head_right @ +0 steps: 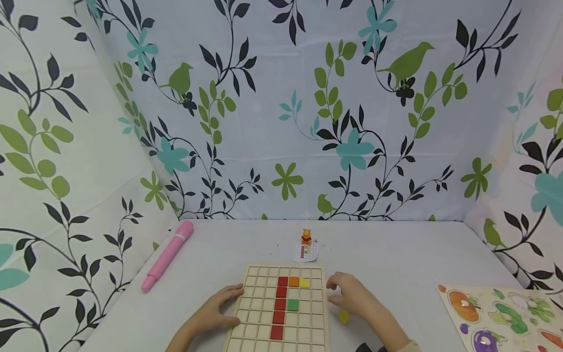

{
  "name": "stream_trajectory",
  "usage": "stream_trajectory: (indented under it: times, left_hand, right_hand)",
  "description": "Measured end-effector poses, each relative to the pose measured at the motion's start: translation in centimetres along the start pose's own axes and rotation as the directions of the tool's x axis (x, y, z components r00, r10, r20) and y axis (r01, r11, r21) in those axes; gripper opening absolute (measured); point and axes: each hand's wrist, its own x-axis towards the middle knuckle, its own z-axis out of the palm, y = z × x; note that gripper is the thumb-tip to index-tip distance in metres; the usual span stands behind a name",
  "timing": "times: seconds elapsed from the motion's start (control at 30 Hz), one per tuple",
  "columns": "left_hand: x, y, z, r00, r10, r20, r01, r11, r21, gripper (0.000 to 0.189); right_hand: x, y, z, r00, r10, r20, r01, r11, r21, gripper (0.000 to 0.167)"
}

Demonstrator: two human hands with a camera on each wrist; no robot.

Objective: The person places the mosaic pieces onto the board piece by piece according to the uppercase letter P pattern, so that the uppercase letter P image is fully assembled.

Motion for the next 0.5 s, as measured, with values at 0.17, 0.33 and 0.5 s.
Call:
stream_trajectory:
  times: [0.17, 0.33, 0.5]
  left_hand:
    - [0.0, 0.1, 0.0, 1.0, -0.007, 0.008, 0.007, 1.0, -0.004, 0.072]
    - [-0.1, 0.2, 0.1, 1.0, -0.001, 0.0, 0.001, 1.0, 0.012, 0.072]
    - [-0.1, 0.2, 0.0, 1.0, 0.016, -0.013, -0.016, 1.0, 0.022, 0.071]
  right_hand:
    - [-0.8, 1.0, -0.3, 0.998, 0.032, 0.045, -0.033, 0.999, 0.022, 0.018]
    - [-1.7, 1.8, -0.4, 0.994, -0.048, 0.097, 0.044, 0.998, 0.041, 0.024]
    - [-2.4, 2.4, -0.5, 0.987, -0.095, 0.129, 0.087, 0.994, 0.061, 0.027]
